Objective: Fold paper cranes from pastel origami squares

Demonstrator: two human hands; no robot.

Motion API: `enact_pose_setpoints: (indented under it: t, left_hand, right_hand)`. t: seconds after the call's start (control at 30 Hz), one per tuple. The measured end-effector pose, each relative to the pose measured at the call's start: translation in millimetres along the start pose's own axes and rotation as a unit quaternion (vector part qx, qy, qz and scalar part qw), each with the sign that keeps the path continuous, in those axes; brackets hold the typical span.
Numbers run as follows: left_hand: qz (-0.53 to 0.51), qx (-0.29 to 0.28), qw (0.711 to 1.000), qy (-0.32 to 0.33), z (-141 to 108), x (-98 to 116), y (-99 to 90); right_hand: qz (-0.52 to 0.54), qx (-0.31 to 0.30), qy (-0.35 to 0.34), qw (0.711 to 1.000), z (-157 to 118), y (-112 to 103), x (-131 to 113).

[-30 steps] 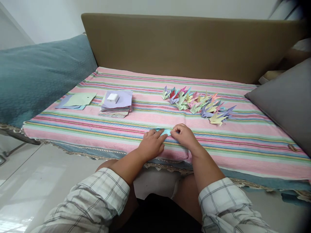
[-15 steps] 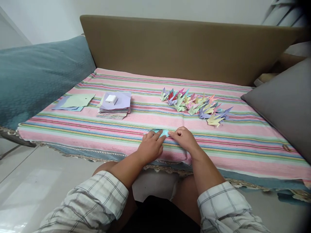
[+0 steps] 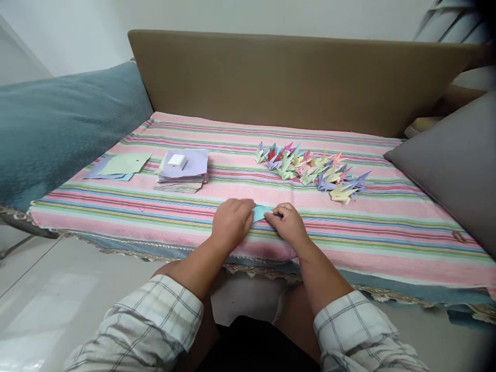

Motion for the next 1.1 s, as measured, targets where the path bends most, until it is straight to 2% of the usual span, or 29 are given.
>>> enact_pose_setpoints:
  t: [0.03, 0.07, 0.2, 0.3, 0.67, 0.93, 1.0, 1.1]
  left_hand:
    - [0.004, 0.019, 1.000, -0.019, 6, -6, -1.4]
    - [0.003, 0.015, 0.999, -0.033, 12, -11, 0.5]
    - [-0.001, -0.116, 0.989, -0.093, 26, -28, 23.3]
    - [0.012, -0.154, 0.983, -0.096, 28, -30, 31.6]
    - [0.038, -0.153, 0.985, -0.065, 28, -27, 36.8]
    - [0.057, -0.133, 0.988, -0.059, 25, -25, 35.9]
    - [0.034, -0.119, 0.992, -0.040, 25, -24, 34.4]
    - [0.007, -0.095, 0.995, 0.023, 25, -17, 31.5]
  right_hand:
    - [-0.002, -0.005, 0.001, 1.000, 0, 1, 0]
    - [-0.006, -0.009, 0.001, 1.000, 0, 1, 0]
    - [-0.027, -0.016, -0.002, 1.000, 0, 3, 0]
    - [-0.033, -0.016, -0.001, 0.999, 0, 3, 1]
    - [-0.065, -0.021, -0.003, 0.998, 1, 7, 2]
    - [-0.098, 0.011, -0.003, 0.995, -2, 7, -4]
    - [-0.098, 0.018, -0.003, 0.995, -3, 7, -4]
    - [-0.097, 0.023, -0.007, 0.995, -4, 7, -3]
Point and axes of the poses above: each hand's wrist, its own z-axis towards the middle knuckle, its own y-axis out of the palm, x = y × z, the point moved 5 cm from there along z, towards the middle knuckle, and after that the axes turned 7 degrees about x, right-handed, at the moved point
